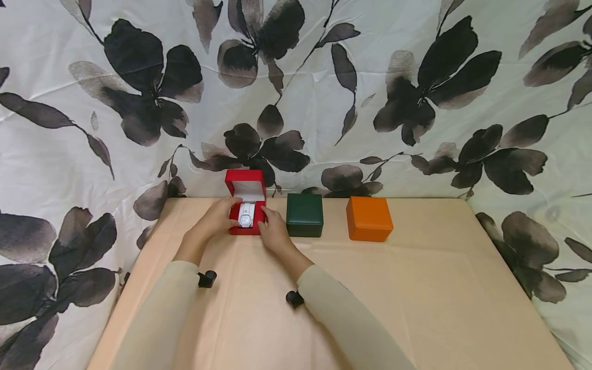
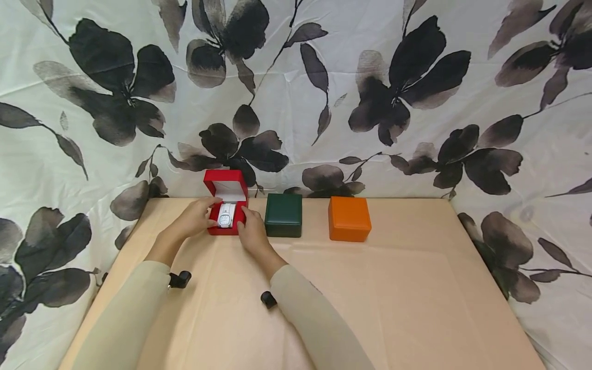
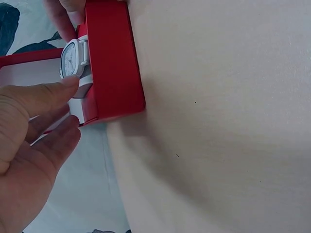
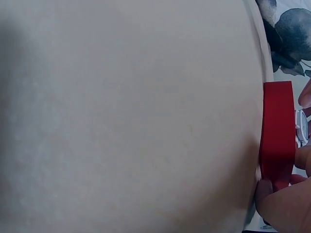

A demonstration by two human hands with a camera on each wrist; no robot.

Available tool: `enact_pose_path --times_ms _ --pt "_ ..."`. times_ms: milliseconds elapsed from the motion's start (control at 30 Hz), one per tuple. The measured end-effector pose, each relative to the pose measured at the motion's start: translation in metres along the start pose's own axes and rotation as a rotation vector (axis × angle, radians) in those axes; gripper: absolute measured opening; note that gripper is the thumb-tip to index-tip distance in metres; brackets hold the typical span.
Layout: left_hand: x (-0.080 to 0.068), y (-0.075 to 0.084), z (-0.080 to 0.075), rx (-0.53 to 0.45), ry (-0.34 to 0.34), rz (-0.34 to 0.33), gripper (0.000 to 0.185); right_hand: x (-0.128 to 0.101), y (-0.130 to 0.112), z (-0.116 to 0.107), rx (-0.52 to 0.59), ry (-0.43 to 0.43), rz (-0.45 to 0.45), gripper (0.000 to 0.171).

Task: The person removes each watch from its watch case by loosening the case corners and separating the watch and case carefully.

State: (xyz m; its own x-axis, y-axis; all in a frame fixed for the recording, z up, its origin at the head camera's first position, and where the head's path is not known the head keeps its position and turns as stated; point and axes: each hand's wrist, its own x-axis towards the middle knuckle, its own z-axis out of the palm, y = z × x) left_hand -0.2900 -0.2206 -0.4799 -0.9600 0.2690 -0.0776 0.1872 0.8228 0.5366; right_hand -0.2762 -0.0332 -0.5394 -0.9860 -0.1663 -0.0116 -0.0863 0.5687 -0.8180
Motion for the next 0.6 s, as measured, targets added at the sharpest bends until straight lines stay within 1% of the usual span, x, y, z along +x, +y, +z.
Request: enact_pose_path --times_ms 100,267,600 --pt "-0.0010 -0.0010 0.0006 0.023 -0.009 -0.006 0.064 -0.0009 0.0001 0.0008 -0.004 -0.018 -0.002 0.054" --pt "0.0008 -0.0010 0.0020 0.035 -0.020 -0.009 0.063 -0.0012 0.0009 -0.0017 -0.016 -0.029 -0.022 0.055" --pt "0.0026 -0.0033 0.0042 0.071 -0.015 0.031 0.061 -0.0035 0.0009 -0.0023 -0.031 -0.032 -0.028 0.055"
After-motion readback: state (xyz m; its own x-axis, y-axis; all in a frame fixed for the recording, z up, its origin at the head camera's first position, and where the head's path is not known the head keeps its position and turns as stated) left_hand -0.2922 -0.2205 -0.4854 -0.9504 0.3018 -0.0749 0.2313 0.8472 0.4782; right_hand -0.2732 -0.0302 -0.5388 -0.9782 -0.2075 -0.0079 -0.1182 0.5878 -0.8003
